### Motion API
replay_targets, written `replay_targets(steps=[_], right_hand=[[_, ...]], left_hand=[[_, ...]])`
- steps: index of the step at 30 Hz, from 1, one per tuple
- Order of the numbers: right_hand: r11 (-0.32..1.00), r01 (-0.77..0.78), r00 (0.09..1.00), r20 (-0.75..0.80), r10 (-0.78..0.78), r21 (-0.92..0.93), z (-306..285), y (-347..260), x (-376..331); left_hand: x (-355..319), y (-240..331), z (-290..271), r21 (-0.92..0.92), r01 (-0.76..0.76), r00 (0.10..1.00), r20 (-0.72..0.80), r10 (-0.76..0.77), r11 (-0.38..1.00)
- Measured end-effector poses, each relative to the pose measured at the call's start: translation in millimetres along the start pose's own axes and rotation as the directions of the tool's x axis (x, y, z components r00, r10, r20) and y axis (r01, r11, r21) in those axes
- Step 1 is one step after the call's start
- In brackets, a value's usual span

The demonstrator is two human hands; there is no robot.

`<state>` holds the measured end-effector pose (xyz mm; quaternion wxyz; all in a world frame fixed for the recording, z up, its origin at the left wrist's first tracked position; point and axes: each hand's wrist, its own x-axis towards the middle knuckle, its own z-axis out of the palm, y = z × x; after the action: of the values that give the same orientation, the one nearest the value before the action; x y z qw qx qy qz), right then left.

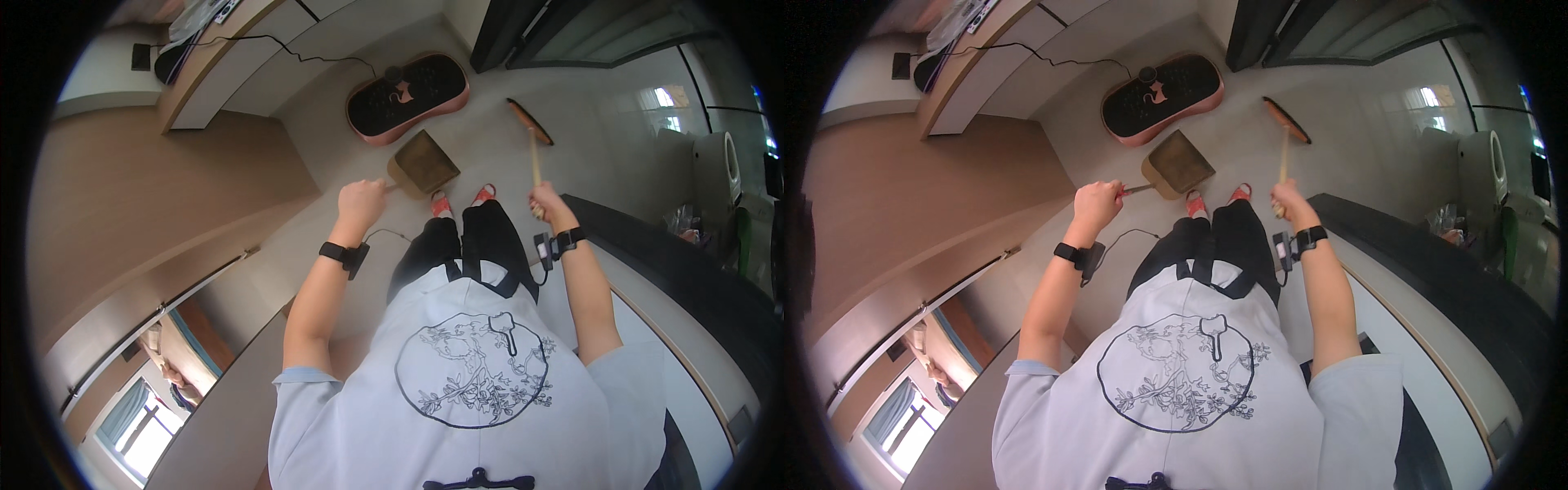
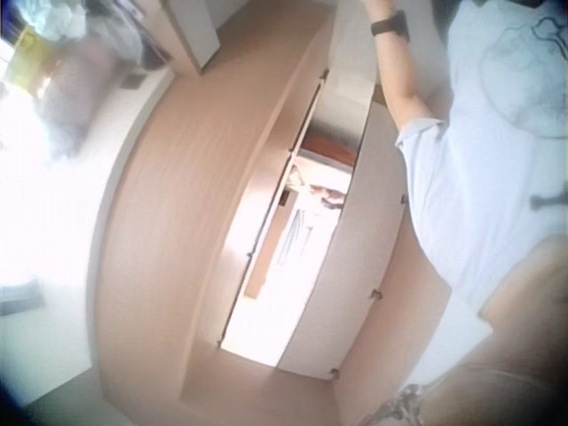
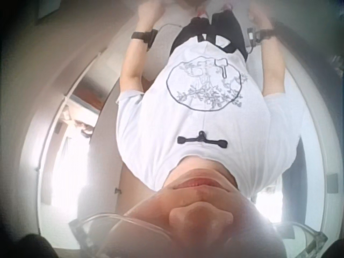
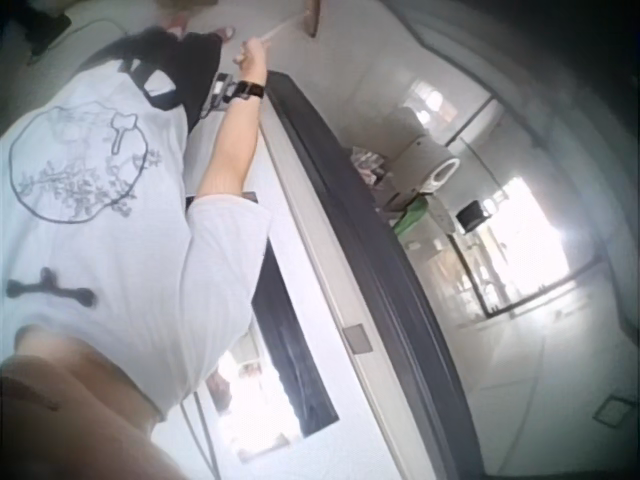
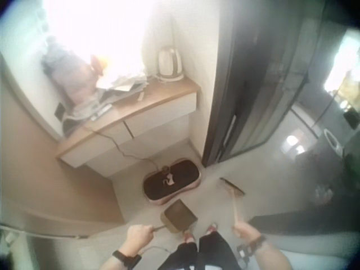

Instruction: The person sweeps the floor in several rooms using a broom and a dustpan, moving items out of the way to reach the edges.

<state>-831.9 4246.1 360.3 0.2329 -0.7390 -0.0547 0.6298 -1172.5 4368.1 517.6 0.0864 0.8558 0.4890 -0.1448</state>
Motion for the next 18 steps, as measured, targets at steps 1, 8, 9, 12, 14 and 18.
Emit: replay_targets(steps=[1,8,9,12,14,18], right_hand=[[0.997,-0.023,0.998,0.057,0.027,-0.071,20,9,-15],[0.971,-0.215,0.900,0.365,0.238,-0.102,146,46,-189],[0.951,-0.308,0.843,0.469,0.262,0.021,151,48,-200],[0.876,-0.442,0.737,0.634,0.233,0.191,162,63,-216],[0.895,-0.397,0.740,0.648,0.181,0.204,168,58,-235],[0.923,-0.300,0.857,0.494,0.149,0.241,166,57,-286]], left_hand=[[-10,-6,1,-0.008,0.005,1.000,0.000,-0.005,1.000],[-142,-98,8,0.024,0.159,0.986,0.047,-0.160,0.987],[-160,-109,8,0.024,0.172,0.984,0.052,-0.173,0.985],[-203,-134,8,0.044,0.179,0.981,0.074,-0.182,0.983],[-220,-153,9,0.030,0.217,0.974,0.063,-0.219,0.976],[-242,-168,-2,0.018,0.236,0.966,0.105,-0.236,0.972]])
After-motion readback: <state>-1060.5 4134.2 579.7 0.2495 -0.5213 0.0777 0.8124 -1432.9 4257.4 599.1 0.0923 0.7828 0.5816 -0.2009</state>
